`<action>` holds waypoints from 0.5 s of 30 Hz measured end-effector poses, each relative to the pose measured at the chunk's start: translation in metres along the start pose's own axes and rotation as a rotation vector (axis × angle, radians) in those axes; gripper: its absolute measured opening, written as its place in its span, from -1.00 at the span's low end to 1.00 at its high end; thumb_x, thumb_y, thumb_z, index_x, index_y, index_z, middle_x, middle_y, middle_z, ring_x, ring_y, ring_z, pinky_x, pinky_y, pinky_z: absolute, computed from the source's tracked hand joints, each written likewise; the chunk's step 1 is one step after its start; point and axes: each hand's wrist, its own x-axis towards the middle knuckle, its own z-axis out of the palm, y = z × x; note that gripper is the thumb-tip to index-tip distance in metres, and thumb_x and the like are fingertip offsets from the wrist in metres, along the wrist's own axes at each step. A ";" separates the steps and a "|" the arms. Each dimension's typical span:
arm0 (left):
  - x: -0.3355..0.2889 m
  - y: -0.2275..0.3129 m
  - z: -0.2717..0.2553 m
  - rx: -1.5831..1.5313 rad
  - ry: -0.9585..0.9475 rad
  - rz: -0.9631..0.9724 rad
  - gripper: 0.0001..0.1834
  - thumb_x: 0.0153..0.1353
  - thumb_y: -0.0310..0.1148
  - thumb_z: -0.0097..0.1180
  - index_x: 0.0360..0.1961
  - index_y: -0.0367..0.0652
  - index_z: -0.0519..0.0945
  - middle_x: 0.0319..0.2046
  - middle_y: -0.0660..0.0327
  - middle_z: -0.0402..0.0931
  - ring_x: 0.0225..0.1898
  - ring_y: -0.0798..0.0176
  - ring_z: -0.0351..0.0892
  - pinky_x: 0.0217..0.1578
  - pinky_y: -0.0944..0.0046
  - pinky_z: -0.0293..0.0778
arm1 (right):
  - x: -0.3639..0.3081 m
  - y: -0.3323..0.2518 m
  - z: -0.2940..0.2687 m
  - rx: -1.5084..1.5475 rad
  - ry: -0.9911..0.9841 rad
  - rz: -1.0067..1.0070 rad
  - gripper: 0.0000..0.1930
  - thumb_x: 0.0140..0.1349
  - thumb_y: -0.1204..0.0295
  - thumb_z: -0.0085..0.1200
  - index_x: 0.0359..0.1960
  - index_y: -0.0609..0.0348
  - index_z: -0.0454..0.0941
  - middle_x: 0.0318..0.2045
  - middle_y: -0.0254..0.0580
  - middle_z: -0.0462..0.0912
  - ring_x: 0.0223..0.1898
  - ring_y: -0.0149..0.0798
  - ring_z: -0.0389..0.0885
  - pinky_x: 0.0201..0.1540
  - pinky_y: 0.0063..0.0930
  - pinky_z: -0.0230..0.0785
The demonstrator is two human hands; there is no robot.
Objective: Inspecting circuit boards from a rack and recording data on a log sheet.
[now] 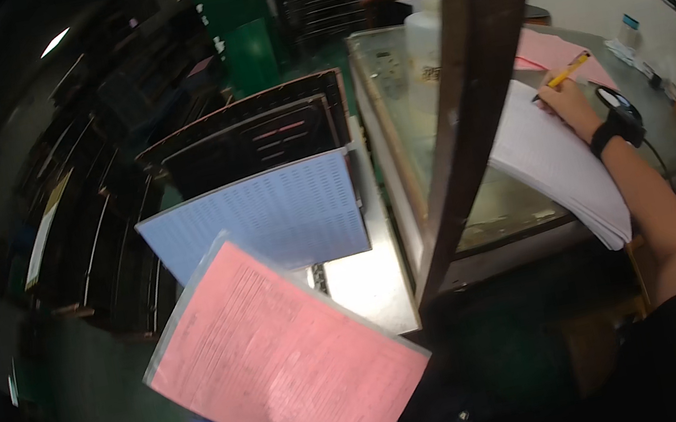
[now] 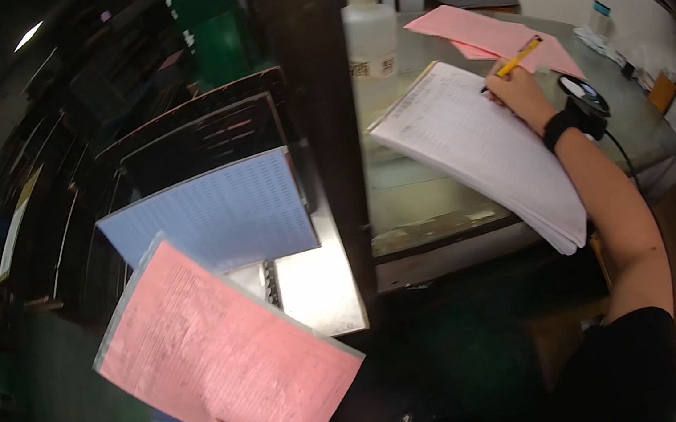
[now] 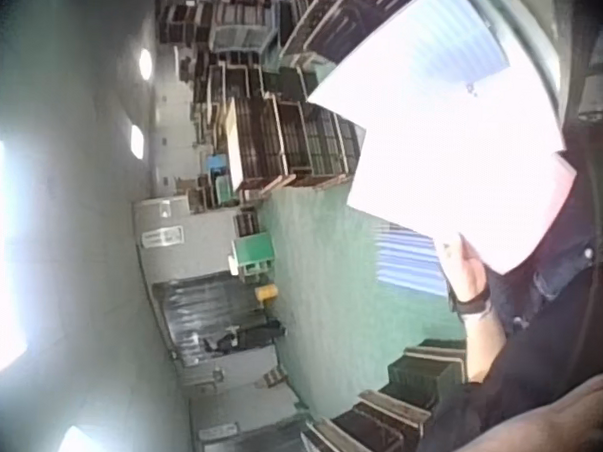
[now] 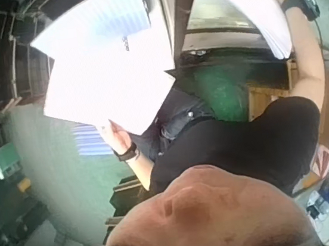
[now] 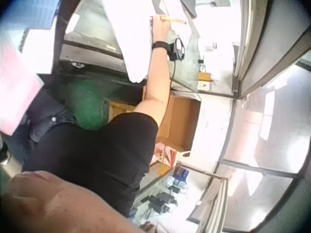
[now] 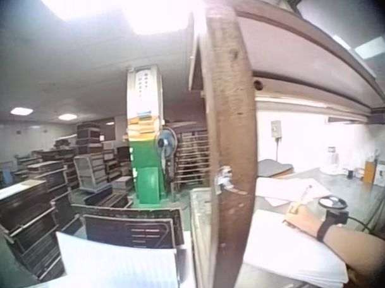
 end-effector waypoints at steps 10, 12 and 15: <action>0.007 -0.005 -0.009 -0.076 -0.012 -0.027 -0.58 0.19 -0.50 0.00 0.10 -0.28 0.31 0.06 0.12 0.39 0.08 0.26 0.36 0.15 0.27 0.19 | 0.019 0.013 -0.014 -0.080 -0.127 0.096 -0.90 0.15 0.43 -0.17 -0.52 0.04 0.28 -0.70 -0.44 0.34 -0.73 -0.61 0.20 -0.70 -0.73 0.04; 0.005 -0.005 -0.013 -0.087 -0.015 -0.019 -0.58 0.19 -0.50 0.00 0.09 -0.28 0.31 0.06 0.12 0.39 0.08 0.25 0.36 0.15 0.27 0.19 | 0.028 0.033 -0.014 -0.064 -0.139 0.028 -0.90 0.16 0.42 -0.17 -0.52 0.04 0.28 -0.71 -0.45 0.33 -0.74 -0.61 0.19 -0.70 -0.72 0.03; 0.006 -0.006 -0.012 -0.105 -0.021 -0.026 -0.59 0.19 -0.50 0.00 0.09 -0.28 0.32 0.06 0.12 0.39 0.09 0.25 0.35 0.15 0.26 0.18 | 0.030 0.033 -0.014 -0.070 -0.128 -0.023 -0.90 0.16 0.42 -0.17 -0.52 0.03 0.27 -0.72 -0.47 0.31 -0.74 -0.61 0.17 -0.70 -0.71 0.02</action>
